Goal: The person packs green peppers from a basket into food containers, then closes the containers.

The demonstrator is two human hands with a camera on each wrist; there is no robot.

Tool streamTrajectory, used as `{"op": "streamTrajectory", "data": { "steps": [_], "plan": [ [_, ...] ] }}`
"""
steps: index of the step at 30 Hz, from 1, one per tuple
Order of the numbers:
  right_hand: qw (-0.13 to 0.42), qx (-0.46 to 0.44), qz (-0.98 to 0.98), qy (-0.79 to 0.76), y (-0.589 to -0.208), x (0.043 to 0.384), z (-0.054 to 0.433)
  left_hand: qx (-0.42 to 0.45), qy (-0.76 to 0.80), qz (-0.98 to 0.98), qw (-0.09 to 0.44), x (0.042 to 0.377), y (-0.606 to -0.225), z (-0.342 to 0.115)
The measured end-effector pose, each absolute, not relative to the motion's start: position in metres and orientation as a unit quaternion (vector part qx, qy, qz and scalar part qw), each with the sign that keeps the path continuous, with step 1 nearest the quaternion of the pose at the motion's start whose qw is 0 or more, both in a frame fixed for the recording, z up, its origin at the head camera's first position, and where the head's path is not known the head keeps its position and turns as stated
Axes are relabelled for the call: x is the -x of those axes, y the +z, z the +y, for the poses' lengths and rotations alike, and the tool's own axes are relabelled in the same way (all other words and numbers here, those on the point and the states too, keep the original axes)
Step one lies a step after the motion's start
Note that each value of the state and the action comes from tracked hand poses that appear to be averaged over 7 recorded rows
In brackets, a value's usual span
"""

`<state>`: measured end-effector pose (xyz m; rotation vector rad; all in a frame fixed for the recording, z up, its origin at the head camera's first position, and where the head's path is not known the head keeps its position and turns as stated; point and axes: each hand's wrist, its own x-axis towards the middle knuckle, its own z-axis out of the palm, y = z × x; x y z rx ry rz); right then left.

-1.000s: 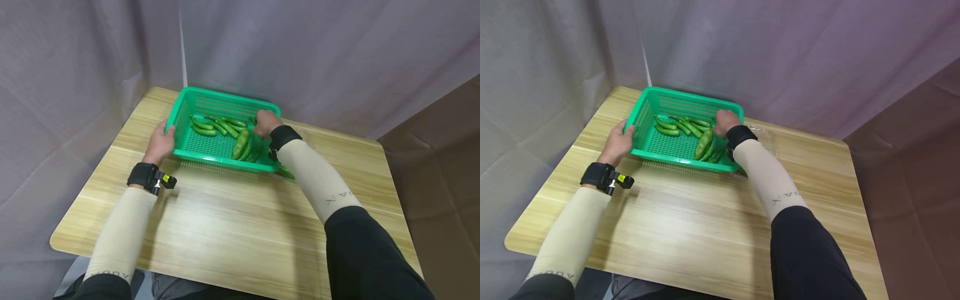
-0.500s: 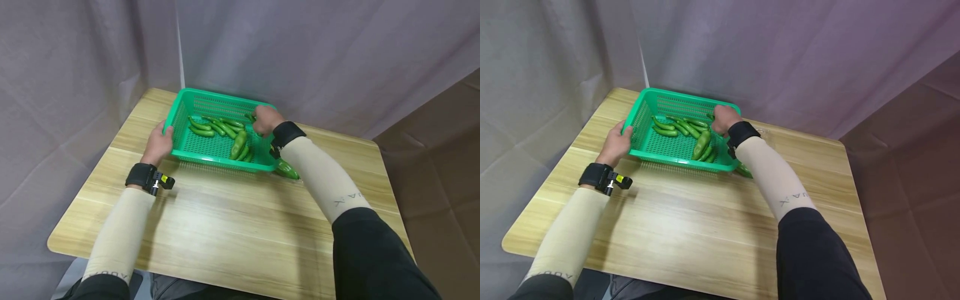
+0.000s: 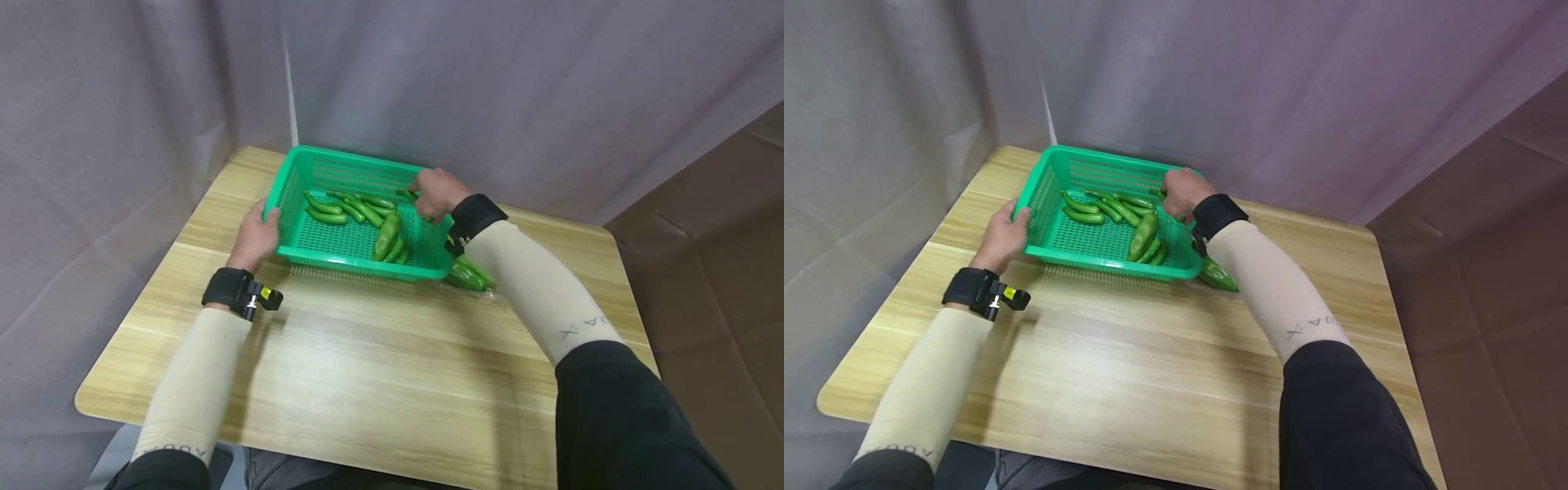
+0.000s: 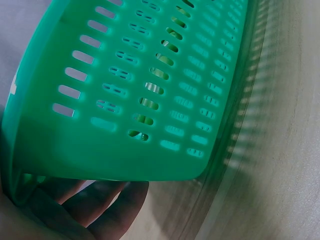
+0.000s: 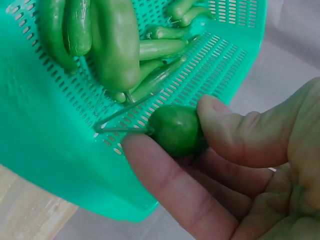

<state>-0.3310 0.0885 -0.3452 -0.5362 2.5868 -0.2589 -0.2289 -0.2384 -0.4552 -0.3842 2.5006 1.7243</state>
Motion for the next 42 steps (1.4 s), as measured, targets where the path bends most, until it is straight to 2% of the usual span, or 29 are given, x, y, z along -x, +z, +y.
{"op": "streamTrajectory", "data": {
  "steps": [16,30,42],
  "plan": [
    [0.235,0.194,0.947,-0.104,-0.333,0.330,0.117,0.123,0.558,0.820,0.039,0.229,-0.453,-0.246],
    [0.237,0.195,0.944,-0.122,-0.336,0.335,0.148,0.127,0.559,0.819,0.043,0.229,-0.452,-0.247],
    [0.214,0.185,0.950,-0.130,-0.344,0.328,0.176,0.131,0.554,0.821,0.048,0.229,-0.451,-0.247]
  ]
}}
